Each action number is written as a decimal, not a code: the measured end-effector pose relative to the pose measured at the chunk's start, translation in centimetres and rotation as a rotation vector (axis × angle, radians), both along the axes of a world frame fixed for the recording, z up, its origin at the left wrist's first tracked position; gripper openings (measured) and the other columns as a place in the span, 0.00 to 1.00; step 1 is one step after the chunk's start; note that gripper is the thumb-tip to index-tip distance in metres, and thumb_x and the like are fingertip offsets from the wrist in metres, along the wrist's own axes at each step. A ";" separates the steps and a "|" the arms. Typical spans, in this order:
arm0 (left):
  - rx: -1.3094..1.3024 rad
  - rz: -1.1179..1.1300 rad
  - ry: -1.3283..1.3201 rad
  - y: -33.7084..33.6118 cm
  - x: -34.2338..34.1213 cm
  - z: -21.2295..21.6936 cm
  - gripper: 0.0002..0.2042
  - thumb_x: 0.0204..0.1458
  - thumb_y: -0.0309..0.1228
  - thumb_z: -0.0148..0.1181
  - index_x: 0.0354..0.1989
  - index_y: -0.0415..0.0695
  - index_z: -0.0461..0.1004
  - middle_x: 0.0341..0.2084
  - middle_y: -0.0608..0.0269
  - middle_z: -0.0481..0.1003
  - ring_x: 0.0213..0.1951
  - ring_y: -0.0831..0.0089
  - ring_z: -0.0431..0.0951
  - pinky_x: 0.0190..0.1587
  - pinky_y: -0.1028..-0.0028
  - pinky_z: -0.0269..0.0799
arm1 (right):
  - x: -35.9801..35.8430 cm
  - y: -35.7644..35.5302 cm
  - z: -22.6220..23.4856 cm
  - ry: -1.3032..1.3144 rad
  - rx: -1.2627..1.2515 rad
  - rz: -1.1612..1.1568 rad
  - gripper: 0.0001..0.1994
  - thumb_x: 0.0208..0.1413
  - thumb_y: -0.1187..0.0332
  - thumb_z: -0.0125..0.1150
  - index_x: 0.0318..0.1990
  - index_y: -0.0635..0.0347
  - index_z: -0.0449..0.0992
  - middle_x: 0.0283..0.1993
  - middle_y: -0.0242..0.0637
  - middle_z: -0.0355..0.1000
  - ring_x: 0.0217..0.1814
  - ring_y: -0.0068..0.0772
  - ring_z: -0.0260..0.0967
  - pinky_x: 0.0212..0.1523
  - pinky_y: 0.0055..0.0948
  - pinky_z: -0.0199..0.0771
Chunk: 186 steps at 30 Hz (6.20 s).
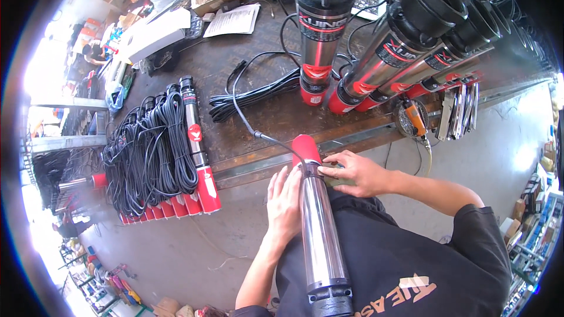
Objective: The person assembles water pumps by picking up metal rods, attaching them to the pump bodies, and securing them with a pneumatic screwdriver.
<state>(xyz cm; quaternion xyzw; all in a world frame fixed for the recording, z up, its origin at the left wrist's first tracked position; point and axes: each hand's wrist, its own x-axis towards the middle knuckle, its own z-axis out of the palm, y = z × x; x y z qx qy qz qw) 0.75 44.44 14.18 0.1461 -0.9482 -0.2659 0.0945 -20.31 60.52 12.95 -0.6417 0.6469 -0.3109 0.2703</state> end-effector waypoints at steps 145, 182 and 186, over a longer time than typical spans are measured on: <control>1.434 0.665 0.172 -7.8 -6.8 -17.3 0.37 0.38 0.23 0.76 0.56 0.37 0.58 0.46 0.49 0.73 0.42 0.63 0.81 0.41 0.61 0.83 | 2.0 -11.7 -13.4 -0.742 0.081 -0.754 0.11 0.60 0.64 0.68 0.44 0.61 0.77 0.37 0.31 0.77 0.34 0.20 0.74 0.33 0.23 0.75; 1.389 0.706 0.017 -8.3 -6.8 -16.7 0.30 0.43 0.23 0.72 0.55 0.38 0.62 0.38 0.54 0.75 0.36 0.63 0.82 0.41 0.60 0.83 | 0.9 3.1 0.7 -0.796 -1.111 -1.113 0.30 0.59 0.53 0.62 0.61 0.67 0.66 0.48 0.36 0.72 0.46 0.25 0.69 0.47 0.24 0.69; 1.388 0.653 -0.020 -8.4 -7.2 -16.8 0.32 0.42 0.24 0.72 0.55 0.38 0.62 0.40 0.54 0.74 0.39 0.63 0.80 0.42 0.61 0.82 | 2.6 -3.4 1.1 -0.800 -1.128 -1.046 0.32 0.52 0.65 0.56 0.65 0.70 0.62 0.59 0.45 0.68 0.59 0.36 0.66 0.62 0.34 0.63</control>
